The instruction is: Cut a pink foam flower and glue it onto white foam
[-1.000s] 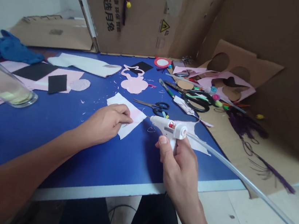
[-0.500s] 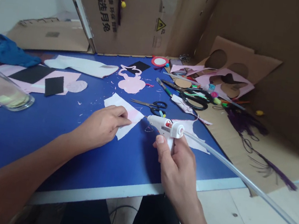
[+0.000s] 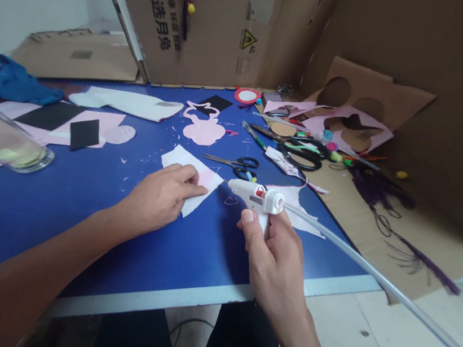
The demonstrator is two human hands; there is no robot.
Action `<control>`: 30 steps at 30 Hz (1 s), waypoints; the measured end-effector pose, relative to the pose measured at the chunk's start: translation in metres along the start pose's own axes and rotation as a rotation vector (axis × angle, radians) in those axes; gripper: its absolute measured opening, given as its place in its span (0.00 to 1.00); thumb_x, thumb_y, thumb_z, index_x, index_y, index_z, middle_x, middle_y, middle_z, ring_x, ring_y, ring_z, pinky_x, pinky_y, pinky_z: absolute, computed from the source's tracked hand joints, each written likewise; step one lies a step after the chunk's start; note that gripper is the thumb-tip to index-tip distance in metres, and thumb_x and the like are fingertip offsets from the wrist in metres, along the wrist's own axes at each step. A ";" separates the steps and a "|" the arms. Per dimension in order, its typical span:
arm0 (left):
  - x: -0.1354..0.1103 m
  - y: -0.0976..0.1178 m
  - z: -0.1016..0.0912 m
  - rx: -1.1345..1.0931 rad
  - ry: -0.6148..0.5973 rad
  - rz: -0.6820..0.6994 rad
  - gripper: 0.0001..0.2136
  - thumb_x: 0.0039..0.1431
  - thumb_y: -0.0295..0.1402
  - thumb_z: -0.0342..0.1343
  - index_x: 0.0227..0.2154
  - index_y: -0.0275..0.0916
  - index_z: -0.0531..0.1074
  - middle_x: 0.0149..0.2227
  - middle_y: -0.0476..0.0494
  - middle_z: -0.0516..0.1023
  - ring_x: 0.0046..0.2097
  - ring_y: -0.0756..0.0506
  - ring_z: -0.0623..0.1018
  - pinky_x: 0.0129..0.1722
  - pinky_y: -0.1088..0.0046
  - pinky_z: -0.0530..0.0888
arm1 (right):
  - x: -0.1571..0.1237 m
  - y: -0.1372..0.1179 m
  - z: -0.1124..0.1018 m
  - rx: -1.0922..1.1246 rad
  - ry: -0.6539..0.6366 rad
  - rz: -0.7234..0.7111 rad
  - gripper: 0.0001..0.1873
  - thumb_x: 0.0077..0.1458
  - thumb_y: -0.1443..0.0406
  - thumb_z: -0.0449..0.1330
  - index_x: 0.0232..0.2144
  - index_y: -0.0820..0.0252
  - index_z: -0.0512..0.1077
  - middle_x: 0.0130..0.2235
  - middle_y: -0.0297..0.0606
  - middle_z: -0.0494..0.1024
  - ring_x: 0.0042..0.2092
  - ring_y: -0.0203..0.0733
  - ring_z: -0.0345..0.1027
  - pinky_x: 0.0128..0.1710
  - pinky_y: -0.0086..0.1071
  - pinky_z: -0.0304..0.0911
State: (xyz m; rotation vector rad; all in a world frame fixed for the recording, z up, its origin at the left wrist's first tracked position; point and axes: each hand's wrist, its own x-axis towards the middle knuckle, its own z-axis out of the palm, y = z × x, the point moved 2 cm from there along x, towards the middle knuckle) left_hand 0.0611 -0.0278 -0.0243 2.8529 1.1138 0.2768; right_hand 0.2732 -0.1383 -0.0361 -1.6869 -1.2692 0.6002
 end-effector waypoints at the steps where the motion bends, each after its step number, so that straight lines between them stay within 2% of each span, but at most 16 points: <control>1: 0.000 0.000 0.000 0.005 -0.001 0.000 0.23 0.64 0.18 0.48 0.49 0.44 0.84 0.46 0.39 0.76 0.46 0.40 0.73 0.44 0.63 0.72 | 0.000 0.000 0.000 0.002 0.001 -0.005 0.26 0.68 0.42 0.59 0.32 0.56 0.77 0.25 0.34 0.73 0.28 0.42 0.66 0.30 0.37 0.59; 10: -0.001 0.004 0.001 0.074 0.003 -0.003 0.25 0.66 0.19 0.49 0.56 0.49 0.82 0.48 0.39 0.75 0.45 0.40 0.73 0.38 0.65 0.70 | 0.001 -0.001 0.000 0.003 0.001 -0.024 0.26 0.68 0.43 0.59 0.32 0.56 0.77 0.25 0.34 0.73 0.27 0.43 0.65 0.29 0.36 0.59; 15: 0.001 -0.003 -0.003 -0.080 0.044 -0.013 0.26 0.64 0.18 0.48 0.56 0.46 0.81 0.47 0.40 0.79 0.48 0.40 0.77 0.48 0.63 0.75 | 0.001 -0.001 -0.001 0.002 -0.003 -0.011 0.26 0.68 0.42 0.59 0.32 0.56 0.77 0.25 0.35 0.74 0.27 0.43 0.66 0.29 0.37 0.59; 18: 0.003 -0.010 -0.007 -0.193 0.054 -0.061 0.24 0.60 0.17 0.47 0.50 0.42 0.82 0.45 0.42 0.83 0.50 0.41 0.80 0.53 0.63 0.76 | 0.000 0.000 -0.001 -0.006 -0.004 0.000 0.26 0.68 0.42 0.59 0.33 0.56 0.77 0.26 0.34 0.74 0.28 0.43 0.67 0.30 0.37 0.59; 22: 0.005 -0.011 -0.007 -0.173 0.012 -0.050 0.21 0.58 0.16 0.46 0.41 0.40 0.83 0.42 0.41 0.82 0.48 0.40 0.80 0.52 0.62 0.77 | 0.000 -0.001 -0.001 0.001 -0.003 -0.002 0.26 0.67 0.42 0.59 0.32 0.56 0.77 0.26 0.35 0.75 0.28 0.43 0.67 0.29 0.37 0.59; 30: 0.005 -0.007 -0.004 -0.086 -0.018 0.026 0.20 0.62 0.16 0.45 0.38 0.38 0.82 0.41 0.38 0.78 0.45 0.41 0.76 0.45 0.63 0.73 | 0.001 -0.001 0.000 -0.012 -0.008 -0.015 0.26 0.68 0.42 0.58 0.33 0.56 0.77 0.26 0.35 0.75 0.28 0.44 0.67 0.29 0.37 0.60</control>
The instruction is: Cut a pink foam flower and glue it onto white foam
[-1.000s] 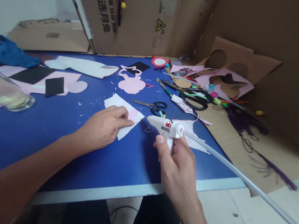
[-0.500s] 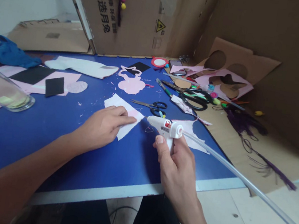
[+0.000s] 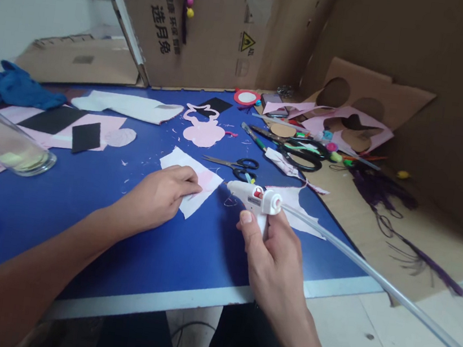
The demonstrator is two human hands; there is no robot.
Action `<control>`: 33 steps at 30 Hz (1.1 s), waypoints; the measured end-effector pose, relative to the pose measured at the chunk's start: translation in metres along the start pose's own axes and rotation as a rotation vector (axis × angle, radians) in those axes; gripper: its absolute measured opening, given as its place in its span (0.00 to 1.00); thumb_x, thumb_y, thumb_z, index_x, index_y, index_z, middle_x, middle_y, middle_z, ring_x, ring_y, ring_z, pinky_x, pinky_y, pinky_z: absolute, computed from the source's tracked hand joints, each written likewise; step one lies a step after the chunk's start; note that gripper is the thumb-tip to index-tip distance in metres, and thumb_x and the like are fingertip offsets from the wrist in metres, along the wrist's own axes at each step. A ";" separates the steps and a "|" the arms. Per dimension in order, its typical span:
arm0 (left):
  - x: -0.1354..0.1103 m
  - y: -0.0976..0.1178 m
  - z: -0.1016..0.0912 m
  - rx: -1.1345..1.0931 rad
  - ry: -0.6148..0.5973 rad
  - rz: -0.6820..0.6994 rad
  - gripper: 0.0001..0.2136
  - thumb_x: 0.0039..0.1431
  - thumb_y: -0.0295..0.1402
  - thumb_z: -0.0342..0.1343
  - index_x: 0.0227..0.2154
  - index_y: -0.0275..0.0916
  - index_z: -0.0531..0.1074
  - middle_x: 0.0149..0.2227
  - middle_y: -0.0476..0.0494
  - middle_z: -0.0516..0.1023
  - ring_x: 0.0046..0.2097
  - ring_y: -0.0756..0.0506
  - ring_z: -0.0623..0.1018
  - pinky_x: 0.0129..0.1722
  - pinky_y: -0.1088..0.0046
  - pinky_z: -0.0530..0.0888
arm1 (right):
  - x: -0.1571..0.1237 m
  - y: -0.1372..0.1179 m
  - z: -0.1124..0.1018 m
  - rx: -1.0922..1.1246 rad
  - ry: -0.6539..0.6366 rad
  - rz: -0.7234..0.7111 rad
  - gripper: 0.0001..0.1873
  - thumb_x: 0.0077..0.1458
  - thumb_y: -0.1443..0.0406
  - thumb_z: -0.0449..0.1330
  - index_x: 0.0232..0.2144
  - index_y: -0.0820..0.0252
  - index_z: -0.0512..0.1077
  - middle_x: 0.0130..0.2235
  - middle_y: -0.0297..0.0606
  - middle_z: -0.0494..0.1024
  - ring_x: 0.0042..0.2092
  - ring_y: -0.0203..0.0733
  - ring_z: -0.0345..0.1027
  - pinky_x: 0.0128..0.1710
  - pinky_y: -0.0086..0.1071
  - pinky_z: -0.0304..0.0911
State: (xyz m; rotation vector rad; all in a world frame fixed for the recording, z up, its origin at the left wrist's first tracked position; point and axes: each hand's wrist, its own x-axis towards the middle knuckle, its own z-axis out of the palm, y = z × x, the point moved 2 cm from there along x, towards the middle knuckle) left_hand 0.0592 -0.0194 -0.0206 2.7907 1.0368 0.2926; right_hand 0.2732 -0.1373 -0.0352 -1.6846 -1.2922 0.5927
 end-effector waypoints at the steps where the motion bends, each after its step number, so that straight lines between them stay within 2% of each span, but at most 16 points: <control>1: 0.000 0.000 0.000 0.004 0.001 0.003 0.19 0.63 0.17 0.45 0.38 0.38 0.82 0.41 0.38 0.78 0.44 0.41 0.76 0.45 0.63 0.73 | 0.000 0.000 0.000 -0.002 0.001 -0.003 0.25 0.68 0.42 0.58 0.34 0.56 0.77 0.26 0.35 0.75 0.28 0.44 0.68 0.30 0.37 0.60; 5: -0.001 0.001 0.001 0.021 -0.001 0.005 0.19 0.65 0.18 0.45 0.41 0.38 0.82 0.42 0.38 0.77 0.45 0.40 0.75 0.44 0.63 0.72 | 0.000 0.001 0.000 -0.001 0.005 0.005 0.26 0.68 0.42 0.58 0.34 0.55 0.77 0.27 0.36 0.76 0.29 0.44 0.68 0.30 0.38 0.60; 12: -0.003 0.006 0.002 0.100 -0.003 0.005 0.22 0.63 0.17 0.46 0.46 0.40 0.83 0.44 0.38 0.76 0.45 0.40 0.74 0.44 0.62 0.72 | 0.000 0.000 0.000 0.008 -0.002 0.011 0.27 0.67 0.41 0.58 0.33 0.55 0.77 0.26 0.34 0.74 0.28 0.43 0.66 0.29 0.37 0.59; 16: -0.003 0.002 0.000 0.041 0.019 0.002 0.24 0.61 0.17 0.47 0.49 0.43 0.83 0.43 0.40 0.77 0.45 0.41 0.76 0.46 0.63 0.74 | 0.000 0.000 0.001 0.014 -0.006 0.013 0.26 0.67 0.41 0.59 0.33 0.55 0.76 0.26 0.34 0.74 0.27 0.43 0.66 0.29 0.37 0.59; 20: -0.002 -0.002 -0.002 -0.004 0.006 -0.019 0.22 0.61 0.16 0.46 0.45 0.40 0.83 0.41 0.40 0.77 0.45 0.41 0.76 0.46 0.64 0.74 | 0.000 0.001 0.000 0.014 -0.007 0.014 0.27 0.68 0.41 0.58 0.33 0.55 0.76 0.27 0.35 0.75 0.29 0.44 0.67 0.30 0.37 0.59; 25: -0.002 0.004 0.001 0.091 -0.021 0.003 0.20 0.64 0.17 0.45 0.43 0.37 0.82 0.43 0.38 0.76 0.45 0.40 0.74 0.44 0.63 0.72 | 0.001 0.001 0.000 0.020 0.000 0.014 0.26 0.67 0.41 0.59 0.36 0.56 0.77 0.30 0.37 0.77 0.31 0.46 0.69 0.32 0.38 0.60; 30: -0.002 0.010 0.003 0.166 -0.042 -0.003 0.22 0.63 0.16 0.47 0.51 0.39 0.81 0.46 0.36 0.75 0.46 0.39 0.73 0.42 0.62 0.71 | 0.001 0.000 0.001 0.024 -0.008 0.016 0.25 0.67 0.42 0.59 0.38 0.56 0.77 0.30 0.37 0.78 0.31 0.45 0.69 0.32 0.38 0.60; 33: -0.003 0.010 0.004 0.177 -0.045 0.005 0.26 0.62 0.16 0.48 0.56 0.41 0.79 0.47 0.36 0.74 0.46 0.38 0.73 0.42 0.61 0.72 | 0.000 0.000 0.001 0.016 0.001 0.010 0.25 0.67 0.42 0.59 0.35 0.56 0.77 0.27 0.35 0.75 0.29 0.44 0.67 0.31 0.37 0.59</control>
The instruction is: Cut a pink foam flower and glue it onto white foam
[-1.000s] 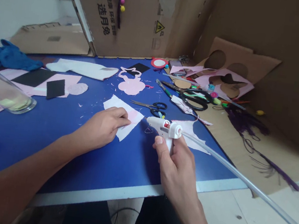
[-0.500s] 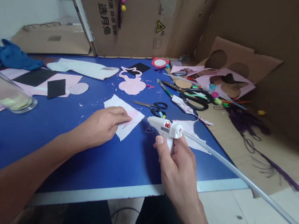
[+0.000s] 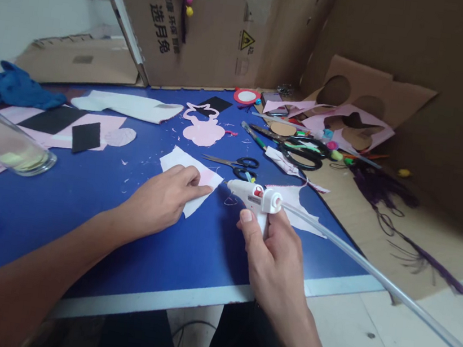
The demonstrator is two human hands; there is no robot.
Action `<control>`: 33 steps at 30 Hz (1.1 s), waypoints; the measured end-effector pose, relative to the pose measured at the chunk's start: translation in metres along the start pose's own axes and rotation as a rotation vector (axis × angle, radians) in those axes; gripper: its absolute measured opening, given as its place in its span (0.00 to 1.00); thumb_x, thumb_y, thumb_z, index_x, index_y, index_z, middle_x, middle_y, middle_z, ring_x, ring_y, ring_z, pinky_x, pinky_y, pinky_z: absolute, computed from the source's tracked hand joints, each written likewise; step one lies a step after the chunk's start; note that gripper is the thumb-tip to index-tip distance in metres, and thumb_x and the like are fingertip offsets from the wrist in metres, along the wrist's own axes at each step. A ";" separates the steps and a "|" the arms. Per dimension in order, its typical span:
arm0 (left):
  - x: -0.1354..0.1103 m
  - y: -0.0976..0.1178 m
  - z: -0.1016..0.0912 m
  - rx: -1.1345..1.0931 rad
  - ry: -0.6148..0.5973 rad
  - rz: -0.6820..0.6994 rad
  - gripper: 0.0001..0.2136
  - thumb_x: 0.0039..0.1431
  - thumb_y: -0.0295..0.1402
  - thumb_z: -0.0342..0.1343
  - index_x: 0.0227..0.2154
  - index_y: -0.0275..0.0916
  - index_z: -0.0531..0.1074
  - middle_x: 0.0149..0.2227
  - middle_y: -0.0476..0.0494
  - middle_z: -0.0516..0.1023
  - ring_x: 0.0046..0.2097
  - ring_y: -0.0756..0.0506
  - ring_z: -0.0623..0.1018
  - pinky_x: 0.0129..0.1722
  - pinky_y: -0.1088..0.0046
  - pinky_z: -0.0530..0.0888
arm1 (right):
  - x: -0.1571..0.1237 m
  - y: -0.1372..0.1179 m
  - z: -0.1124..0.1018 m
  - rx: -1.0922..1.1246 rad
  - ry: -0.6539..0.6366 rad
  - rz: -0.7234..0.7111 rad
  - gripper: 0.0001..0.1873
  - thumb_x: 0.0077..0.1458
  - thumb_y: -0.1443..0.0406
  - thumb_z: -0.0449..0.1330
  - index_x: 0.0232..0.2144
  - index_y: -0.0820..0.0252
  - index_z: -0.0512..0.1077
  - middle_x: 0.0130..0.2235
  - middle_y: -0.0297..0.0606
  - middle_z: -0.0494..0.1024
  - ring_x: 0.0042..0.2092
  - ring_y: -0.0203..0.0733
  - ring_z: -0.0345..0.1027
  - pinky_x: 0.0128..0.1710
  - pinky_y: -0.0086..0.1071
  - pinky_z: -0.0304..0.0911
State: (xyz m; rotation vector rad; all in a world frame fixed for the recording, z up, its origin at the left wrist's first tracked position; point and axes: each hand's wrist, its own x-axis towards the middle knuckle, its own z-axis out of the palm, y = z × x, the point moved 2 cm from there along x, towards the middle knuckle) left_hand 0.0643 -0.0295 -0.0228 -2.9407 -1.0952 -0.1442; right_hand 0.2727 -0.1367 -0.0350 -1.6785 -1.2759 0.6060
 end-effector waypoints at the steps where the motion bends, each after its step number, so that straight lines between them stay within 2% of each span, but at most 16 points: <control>1: 0.000 0.000 0.000 -0.007 0.009 0.000 0.27 0.62 0.16 0.47 0.57 0.42 0.79 0.48 0.36 0.74 0.47 0.38 0.73 0.43 0.61 0.72 | 0.000 0.000 0.000 0.002 0.005 0.003 0.25 0.67 0.42 0.59 0.34 0.56 0.77 0.26 0.35 0.74 0.28 0.43 0.66 0.30 0.37 0.59; 9: -0.001 -0.006 0.003 -0.201 0.135 -0.026 0.32 0.65 0.18 0.45 0.70 0.40 0.67 0.52 0.37 0.80 0.51 0.39 0.77 0.53 0.57 0.75 | 0.000 -0.001 -0.001 0.020 0.025 -0.010 0.25 0.68 0.43 0.59 0.32 0.56 0.77 0.25 0.34 0.74 0.27 0.42 0.65 0.29 0.36 0.59; 13: -0.001 -0.010 0.000 -0.323 0.181 -0.078 0.31 0.65 0.19 0.47 0.69 0.40 0.69 0.56 0.39 0.82 0.53 0.40 0.80 0.56 0.59 0.75 | -0.001 -0.001 -0.001 0.024 0.030 -0.014 0.25 0.68 0.43 0.59 0.32 0.56 0.77 0.26 0.34 0.74 0.27 0.42 0.65 0.29 0.36 0.59; 18: -0.003 -0.015 -0.005 -0.426 0.155 -0.156 0.34 0.61 0.17 0.47 0.68 0.46 0.71 0.53 0.48 0.86 0.53 0.43 0.83 0.56 0.63 0.76 | 0.000 0.000 0.000 0.028 0.024 0.000 0.25 0.68 0.43 0.59 0.32 0.56 0.77 0.26 0.34 0.74 0.28 0.42 0.66 0.29 0.36 0.59; 24: -0.005 -0.011 -0.011 -0.313 0.082 -0.093 0.34 0.64 0.18 0.48 0.70 0.51 0.68 0.54 0.49 0.86 0.57 0.42 0.82 0.57 0.61 0.76 | 0.000 0.002 0.001 0.043 0.014 0.015 0.26 0.67 0.42 0.59 0.34 0.57 0.77 0.26 0.34 0.74 0.27 0.42 0.66 0.28 0.36 0.58; 30: -0.005 -0.003 -0.016 -0.088 -0.018 -0.079 0.32 0.69 0.21 0.48 0.72 0.55 0.65 0.48 0.43 0.85 0.51 0.41 0.82 0.47 0.65 0.77 | 0.000 0.002 0.000 0.036 0.014 0.018 0.26 0.67 0.42 0.59 0.35 0.57 0.77 0.26 0.34 0.75 0.28 0.43 0.67 0.28 0.36 0.59; 33: -0.006 0.001 -0.018 0.019 -0.045 -0.051 0.35 0.68 0.22 0.49 0.74 0.58 0.62 0.44 0.43 0.84 0.47 0.41 0.82 0.43 0.67 0.76 | 0.001 0.001 0.000 0.038 0.014 0.014 0.26 0.67 0.42 0.59 0.35 0.57 0.77 0.26 0.34 0.75 0.27 0.43 0.67 0.29 0.36 0.60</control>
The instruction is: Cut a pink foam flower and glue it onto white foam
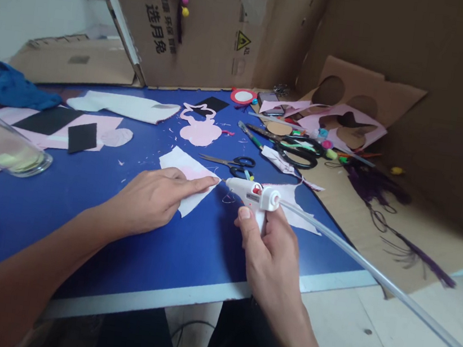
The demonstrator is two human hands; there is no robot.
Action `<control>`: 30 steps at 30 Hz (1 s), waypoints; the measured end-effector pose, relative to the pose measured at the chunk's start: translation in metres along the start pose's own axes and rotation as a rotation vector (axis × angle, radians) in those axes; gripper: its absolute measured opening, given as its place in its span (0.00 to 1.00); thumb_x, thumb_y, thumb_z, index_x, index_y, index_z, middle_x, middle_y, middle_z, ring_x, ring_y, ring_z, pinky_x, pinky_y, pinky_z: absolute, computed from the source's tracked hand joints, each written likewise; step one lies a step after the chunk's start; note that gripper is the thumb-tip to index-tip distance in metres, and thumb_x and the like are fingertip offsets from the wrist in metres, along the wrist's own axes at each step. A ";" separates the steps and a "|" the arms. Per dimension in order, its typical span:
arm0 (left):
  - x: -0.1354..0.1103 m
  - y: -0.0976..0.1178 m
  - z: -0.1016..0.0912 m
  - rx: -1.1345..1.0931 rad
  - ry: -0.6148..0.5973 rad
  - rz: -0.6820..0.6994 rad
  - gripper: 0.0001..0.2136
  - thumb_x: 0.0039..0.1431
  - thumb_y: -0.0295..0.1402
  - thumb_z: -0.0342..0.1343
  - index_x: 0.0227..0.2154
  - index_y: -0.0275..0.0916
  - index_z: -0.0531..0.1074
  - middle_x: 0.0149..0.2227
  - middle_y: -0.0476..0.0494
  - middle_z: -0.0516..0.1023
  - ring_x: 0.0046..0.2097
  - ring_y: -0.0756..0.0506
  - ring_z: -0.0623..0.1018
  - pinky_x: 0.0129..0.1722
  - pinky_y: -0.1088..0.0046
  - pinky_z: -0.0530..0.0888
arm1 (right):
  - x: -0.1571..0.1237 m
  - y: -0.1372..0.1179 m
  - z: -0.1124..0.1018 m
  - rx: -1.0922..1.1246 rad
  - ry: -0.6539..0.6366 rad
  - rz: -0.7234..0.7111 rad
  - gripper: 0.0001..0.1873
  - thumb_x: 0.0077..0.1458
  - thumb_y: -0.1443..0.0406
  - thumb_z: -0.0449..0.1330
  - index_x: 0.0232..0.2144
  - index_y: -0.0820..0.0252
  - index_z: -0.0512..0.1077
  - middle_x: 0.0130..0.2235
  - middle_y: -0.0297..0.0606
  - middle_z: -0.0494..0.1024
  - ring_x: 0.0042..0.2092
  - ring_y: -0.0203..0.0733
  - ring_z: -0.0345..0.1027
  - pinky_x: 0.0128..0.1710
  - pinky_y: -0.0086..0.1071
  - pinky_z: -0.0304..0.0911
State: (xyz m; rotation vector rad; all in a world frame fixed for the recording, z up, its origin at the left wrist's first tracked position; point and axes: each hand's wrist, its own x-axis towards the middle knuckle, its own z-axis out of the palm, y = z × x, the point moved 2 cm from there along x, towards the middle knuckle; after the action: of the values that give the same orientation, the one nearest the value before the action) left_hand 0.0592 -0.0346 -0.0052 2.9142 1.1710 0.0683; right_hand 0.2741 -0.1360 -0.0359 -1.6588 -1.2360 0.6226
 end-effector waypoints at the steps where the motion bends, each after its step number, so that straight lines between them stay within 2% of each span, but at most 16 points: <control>1: 0.000 0.001 0.000 0.016 -0.003 0.012 0.36 0.68 0.21 0.49 0.74 0.58 0.61 0.45 0.44 0.85 0.46 0.41 0.82 0.43 0.67 0.76 | 0.000 0.000 0.000 0.003 0.001 -0.001 0.26 0.67 0.42 0.59 0.35 0.57 0.77 0.26 0.35 0.75 0.27 0.43 0.67 0.28 0.36 0.60; 7: -0.002 0.005 0.002 -0.016 0.014 0.085 0.39 0.65 0.19 0.47 0.76 0.57 0.56 0.57 0.45 0.84 0.49 0.40 0.80 0.45 0.64 0.77 | -0.001 -0.001 0.000 0.002 0.011 0.007 0.26 0.67 0.42 0.59 0.36 0.57 0.77 0.27 0.35 0.75 0.27 0.43 0.67 0.28 0.36 0.60; 11: -0.001 0.003 0.002 -0.078 0.042 0.057 0.40 0.64 0.19 0.48 0.76 0.57 0.57 0.51 0.44 0.86 0.48 0.39 0.82 0.48 0.63 0.77 | -0.001 -0.002 0.000 0.000 0.010 -0.001 0.26 0.67 0.42 0.59 0.33 0.57 0.76 0.25 0.35 0.74 0.26 0.42 0.66 0.28 0.36 0.59; 13: -0.001 0.001 0.000 -0.139 0.050 0.042 0.39 0.64 0.19 0.47 0.76 0.56 0.57 0.52 0.44 0.86 0.49 0.40 0.83 0.51 0.63 0.77 | -0.001 -0.003 0.000 0.009 0.011 -0.003 0.26 0.67 0.42 0.59 0.33 0.57 0.76 0.25 0.35 0.74 0.26 0.42 0.66 0.28 0.36 0.60; 16: -0.002 -0.003 -0.001 -0.269 0.100 0.017 0.40 0.65 0.20 0.46 0.77 0.57 0.54 0.64 0.47 0.79 0.58 0.42 0.82 0.56 0.64 0.77 | -0.001 -0.002 0.001 0.016 0.016 -0.006 0.25 0.67 0.43 0.60 0.34 0.57 0.76 0.28 0.36 0.76 0.27 0.43 0.67 0.28 0.37 0.60; 18: -0.003 -0.006 -0.001 -0.360 0.149 -0.006 0.39 0.65 0.20 0.46 0.77 0.56 0.53 0.69 0.49 0.74 0.61 0.43 0.80 0.58 0.65 0.76 | -0.001 -0.002 0.001 0.017 0.021 0.001 0.25 0.67 0.43 0.60 0.34 0.57 0.77 0.28 0.37 0.77 0.28 0.43 0.67 0.28 0.37 0.60; 20: -0.002 -0.009 0.001 -0.468 0.210 -0.039 0.38 0.65 0.21 0.46 0.76 0.55 0.55 0.67 0.49 0.76 0.60 0.43 0.80 0.59 0.65 0.76 | -0.002 -0.002 0.001 0.015 0.020 0.010 0.25 0.67 0.43 0.60 0.34 0.57 0.77 0.27 0.36 0.76 0.28 0.43 0.67 0.29 0.37 0.60; 23: 0.002 -0.015 0.004 -0.718 0.311 -0.125 0.34 0.64 0.23 0.50 0.73 0.49 0.63 0.60 0.44 0.82 0.55 0.44 0.82 0.58 0.65 0.76 | -0.002 -0.003 0.000 0.019 0.016 0.017 0.25 0.67 0.42 0.59 0.35 0.57 0.76 0.26 0.35 0.75 0.27 0.43 0.66 0.28 0.36 0.59; 27: 0.009 -0.023 0.008 -1.197 0.373 -0.275 0.27 0.60 0.25 0.58 0.63 0.40 0.73 0.51 0.39 0.85 0.48 0.44 0.84 0.50 0.66 0.79 | -0.001 -0.003 0.000 0.030 0.010 0.009 0.26 0.67 0.42 0.59 0.34 0.57 0.76 0.27 0.35 0.75 0.27 0.42 0.66 0.28 0.36 0.60; 30: 0.012 -0.028 0.007 -1.459 0.381 -0.367 0.22 0.55 0.27 0.63 0.55 0.39 0.77 0.46 0.41 0.85 0.43 0.45 0.84 0.45 0.68 0.79 | -0.001 -0.003 0.000 0.023 0.010 0.016 0.26 0.66 0.41 0.59 0.33 0.57 0.76 0.25 0.34 0.73 0.27 0.42 0.66 0.28 0.36 0.59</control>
State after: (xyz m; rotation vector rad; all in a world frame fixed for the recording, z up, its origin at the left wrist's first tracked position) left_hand 0.0486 -0.0059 -0.0121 1.4116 0.9589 0.9956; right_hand 0.2724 -0.1364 -0.0337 -1.6524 -1.2050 0.6355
